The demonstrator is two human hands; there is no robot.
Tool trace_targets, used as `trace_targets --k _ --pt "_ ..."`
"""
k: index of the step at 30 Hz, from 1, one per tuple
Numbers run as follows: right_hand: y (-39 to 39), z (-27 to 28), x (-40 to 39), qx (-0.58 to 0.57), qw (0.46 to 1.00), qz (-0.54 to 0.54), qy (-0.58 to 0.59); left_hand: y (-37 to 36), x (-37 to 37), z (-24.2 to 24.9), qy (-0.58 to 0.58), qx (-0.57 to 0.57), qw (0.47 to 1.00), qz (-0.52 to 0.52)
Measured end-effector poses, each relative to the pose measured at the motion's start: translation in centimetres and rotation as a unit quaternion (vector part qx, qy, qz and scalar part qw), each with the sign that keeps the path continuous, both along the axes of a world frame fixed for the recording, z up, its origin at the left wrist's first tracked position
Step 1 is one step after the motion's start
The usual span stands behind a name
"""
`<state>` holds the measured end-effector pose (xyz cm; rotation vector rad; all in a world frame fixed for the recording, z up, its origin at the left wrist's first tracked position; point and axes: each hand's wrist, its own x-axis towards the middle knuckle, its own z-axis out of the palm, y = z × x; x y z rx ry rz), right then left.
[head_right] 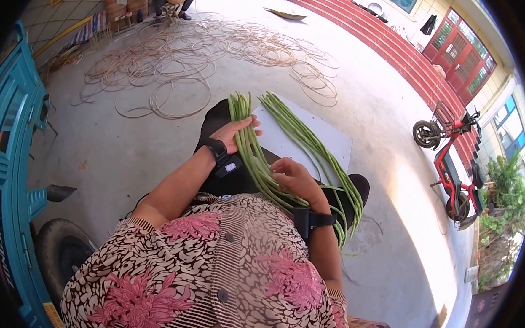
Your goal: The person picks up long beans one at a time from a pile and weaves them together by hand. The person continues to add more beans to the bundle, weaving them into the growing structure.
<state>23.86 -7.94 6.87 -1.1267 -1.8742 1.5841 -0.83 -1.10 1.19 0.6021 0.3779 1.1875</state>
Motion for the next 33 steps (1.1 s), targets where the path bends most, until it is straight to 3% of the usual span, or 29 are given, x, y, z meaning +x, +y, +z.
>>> trace_targets --k 4,10,22,26,30,33 --pt "0.1 0.4 0.4 -0.001 1.0 -0.022 -0.003 -0.6 0.6 1.1 -0.077 -0.042 0.996 0.001" --pt "0.8 0.3 0.1 0.001 0.999 0.039 -0.033 0.1 -0.2 0.0 -0.044 0.013 0.999 -0.024" --pt "0.9 0.8 -1.3 0.035 0.999 0.015 0.018 -1.2 0.3 1.8 -0.092 -0.026 0.995 0.014" --pt "1.2 0.2 -1.2 0.04 0.999 0.017 -0.003 1.1 -0.5 -1.3 -0.105 0.003 0.994 -0.028" --pt "3.8 -1.0 -0.1 0.275 0.953 -0.041 -0.118 2.0 -0.7 -2.2 -0.128 0.017 0.989 -0.067" --pt "5.7 -1.0 -0.2 0.537 0.789 -0.148 -0.259 1.2 -0.3 -1.3 -0.107 -0.028 0.993 -0.04"
